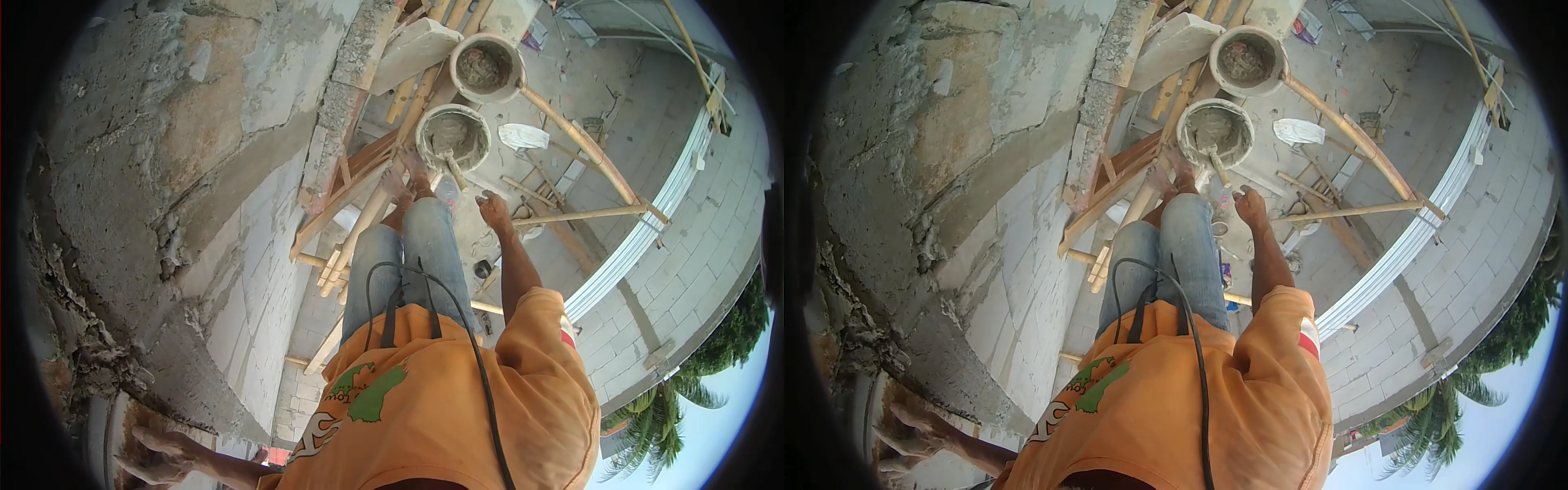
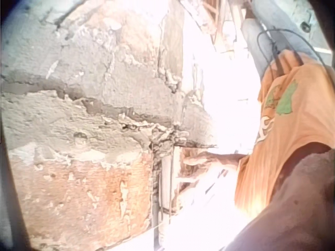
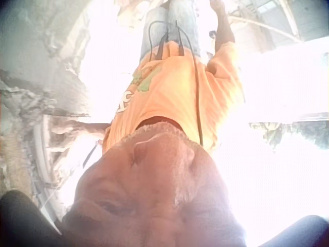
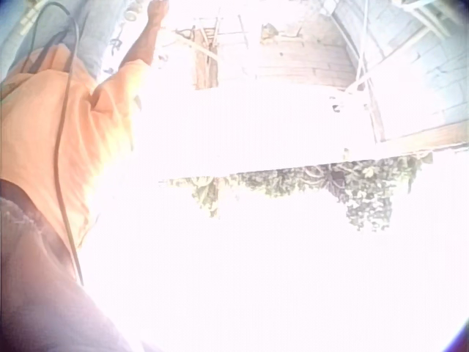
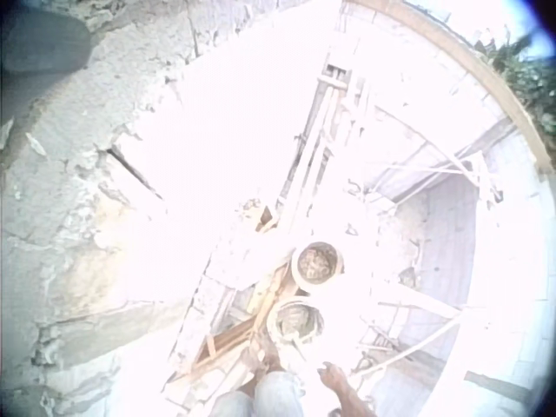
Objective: The person applies mortar to several bricks using a trowel and places them along a wall line, using a guide string for alignment.
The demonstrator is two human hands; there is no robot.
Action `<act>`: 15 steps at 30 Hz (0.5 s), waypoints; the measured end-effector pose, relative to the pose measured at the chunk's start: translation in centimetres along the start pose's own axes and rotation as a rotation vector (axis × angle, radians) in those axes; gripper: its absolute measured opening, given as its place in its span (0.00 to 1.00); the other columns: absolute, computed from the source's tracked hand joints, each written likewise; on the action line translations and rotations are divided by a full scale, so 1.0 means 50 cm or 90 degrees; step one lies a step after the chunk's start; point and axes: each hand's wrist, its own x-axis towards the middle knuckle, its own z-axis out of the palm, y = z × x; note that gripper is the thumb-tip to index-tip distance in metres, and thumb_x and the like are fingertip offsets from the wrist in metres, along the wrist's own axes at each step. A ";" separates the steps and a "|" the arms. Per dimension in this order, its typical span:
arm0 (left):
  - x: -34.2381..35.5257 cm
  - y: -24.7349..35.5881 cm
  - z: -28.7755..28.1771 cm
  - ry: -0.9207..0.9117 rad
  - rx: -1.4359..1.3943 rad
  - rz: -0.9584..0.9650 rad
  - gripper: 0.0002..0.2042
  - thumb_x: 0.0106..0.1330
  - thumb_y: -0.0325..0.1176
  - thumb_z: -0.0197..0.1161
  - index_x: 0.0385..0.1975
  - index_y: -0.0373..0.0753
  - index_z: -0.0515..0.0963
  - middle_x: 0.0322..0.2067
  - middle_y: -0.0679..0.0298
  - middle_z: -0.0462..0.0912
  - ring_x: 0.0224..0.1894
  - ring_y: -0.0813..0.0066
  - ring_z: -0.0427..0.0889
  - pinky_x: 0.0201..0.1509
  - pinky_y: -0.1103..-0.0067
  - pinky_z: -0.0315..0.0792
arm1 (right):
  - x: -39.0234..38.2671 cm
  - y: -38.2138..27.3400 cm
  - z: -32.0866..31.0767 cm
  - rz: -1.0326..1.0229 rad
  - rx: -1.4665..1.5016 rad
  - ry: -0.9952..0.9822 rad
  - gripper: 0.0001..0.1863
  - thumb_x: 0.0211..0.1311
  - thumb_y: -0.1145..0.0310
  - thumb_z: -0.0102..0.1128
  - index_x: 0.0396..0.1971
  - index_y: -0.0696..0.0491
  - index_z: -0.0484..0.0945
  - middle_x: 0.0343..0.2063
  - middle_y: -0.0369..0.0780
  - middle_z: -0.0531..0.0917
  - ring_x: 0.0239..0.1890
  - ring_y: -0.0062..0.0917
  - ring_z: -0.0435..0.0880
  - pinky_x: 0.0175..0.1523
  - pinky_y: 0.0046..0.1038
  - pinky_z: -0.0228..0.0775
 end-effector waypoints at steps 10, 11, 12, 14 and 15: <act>0.013 0.034 0.034 0.039 -0.049 -0.022 0.14 0.71 0.39 0.61 0.44 0.34 0.71 0.64 0.37 0.65 0.57 0.54 0.65 0.57 0.60 0.71 | -0.062 0.118 0.068 0.046 -0.007 -0.024 0.23 0.63 0.58 0.62 0.49 0.63 0.81 0.45 0.59 0.83 0.53 0.51 0.81 0.60 0.40 0.72; 0.008 0.040 0.035 0.036 -0.054 -0.027 0.14 0.71 0.39 0.61 0.43 0.35 0.71 0.64 0.37 0.65 0.55 0.54 0.65 0.57 0.60 0.71 | -0.058 0.122 0.073 0.033 -0.020 -0.017 0.23 0.63 0.58 0.62 0.49 0.63 0.81 0.45 0.60 0.83 0.54 0.52 0.81 0.60 0.40 0.72; 0.003 0.045 0.037 0.037 -0.058 -0.033 0.13 0.71 0.39 0.61 0.42 0.35 0.70 0.64 0.37 0.65 0.54 0.55 0.66 0.56 0.60 0.71 | -0.049 0.132 0.083 0.035 -0.024 -0.014 0.23 0.63 0.58 0.62 0.49 0.63 0.81 0.45 0.60 0.83 0.54 0.52 0.81 0.60 0.40 0.72; -0.007 0.067 0.058 0.047 -0.070 -0.052 0.12 0.72 0.38 0.60 0.41 0.36 0.69 0.64 0.37 0.66 0.52 0.55 0.67 0.55 0.61 0.71 | -0.006 0.161 0.113 -0.016 -0.047 0.001 0.25 0.63 0.58 0.62 0.49 0.66 0.80 0.43 0.61 0.83 0.54 0.53 0.80 0.61 0.41 0.71; -0.014 0.073 0.062 0.042 -0.072 -0.061 0.12 0.72 0.38 0.60 0.40 0.36 0.69 0.64 0.37 0.66 0.51 0.56 0.67 0.54 0.61 0.71 | 0.029 0.171 0.130 -0.018 -0.082 -0.004 0.27 0.63 0.58 0.62 0.50 0.68 0.77 0.41 0.63 0.83 0.52 0.55 0.81 0.57 0.43 0.72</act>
